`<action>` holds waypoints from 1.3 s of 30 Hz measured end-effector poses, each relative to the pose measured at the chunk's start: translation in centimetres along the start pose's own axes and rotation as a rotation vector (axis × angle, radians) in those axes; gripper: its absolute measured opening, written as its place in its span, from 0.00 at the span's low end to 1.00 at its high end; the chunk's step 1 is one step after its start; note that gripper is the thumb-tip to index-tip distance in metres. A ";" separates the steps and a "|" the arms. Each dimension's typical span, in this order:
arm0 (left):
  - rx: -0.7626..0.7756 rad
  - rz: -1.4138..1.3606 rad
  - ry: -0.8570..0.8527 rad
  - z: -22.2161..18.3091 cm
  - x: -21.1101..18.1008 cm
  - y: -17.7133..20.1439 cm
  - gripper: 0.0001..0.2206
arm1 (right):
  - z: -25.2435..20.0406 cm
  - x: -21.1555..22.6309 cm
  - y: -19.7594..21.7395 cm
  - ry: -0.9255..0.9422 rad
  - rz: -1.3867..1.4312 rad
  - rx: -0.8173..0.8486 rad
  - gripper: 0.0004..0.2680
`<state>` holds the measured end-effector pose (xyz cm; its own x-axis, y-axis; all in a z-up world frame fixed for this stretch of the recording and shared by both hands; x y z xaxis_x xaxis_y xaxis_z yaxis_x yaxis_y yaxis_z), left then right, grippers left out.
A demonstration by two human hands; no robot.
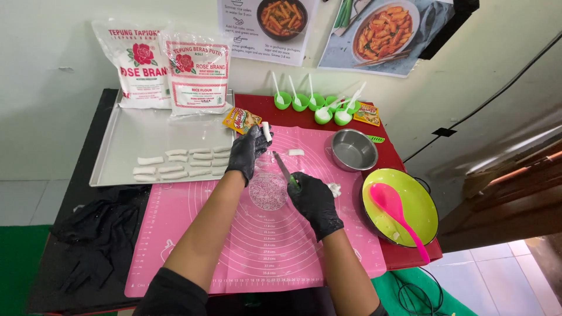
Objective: Cutting long strips of dough into small rice cake pieces and arranging them on a tray.
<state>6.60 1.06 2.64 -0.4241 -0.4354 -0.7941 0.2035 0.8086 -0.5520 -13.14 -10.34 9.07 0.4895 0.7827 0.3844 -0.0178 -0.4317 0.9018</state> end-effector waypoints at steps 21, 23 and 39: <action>0.268 -0.313 0.239 -11.5 -1.3 0.0 0.28 | -4.6 4.3 2.0 0.419 0.312 -0.697 0.18; 0.260 -0.323 0.213 -10.2 0.4 1.1 0.27 | -5.0 5.2 2.4 0.435 0.302 -0.687 0.18; 0.370 -0.421 0.185 -12.7 -0.4 0.6 0.25 | -0.2 5.3 0.4 0.318 0.335 -0.560 0.11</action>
<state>-4.30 6.79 5.89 -0.6755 -0.5857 -0.4479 0.2646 0.3745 -0.8887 -10.72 -6.32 11.53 0.1038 0.7782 0.6194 -0.6075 -0.4434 0.6590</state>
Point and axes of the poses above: each hand's wrist, its own z-axis towards the middle knuckle, its own y-axis out of the back of the hand, x = y × z, the point moved 4 cm from there along z, towards the middle knuckle, and after that the axes turned 2 degrees about -z, right-handed, at the moved point
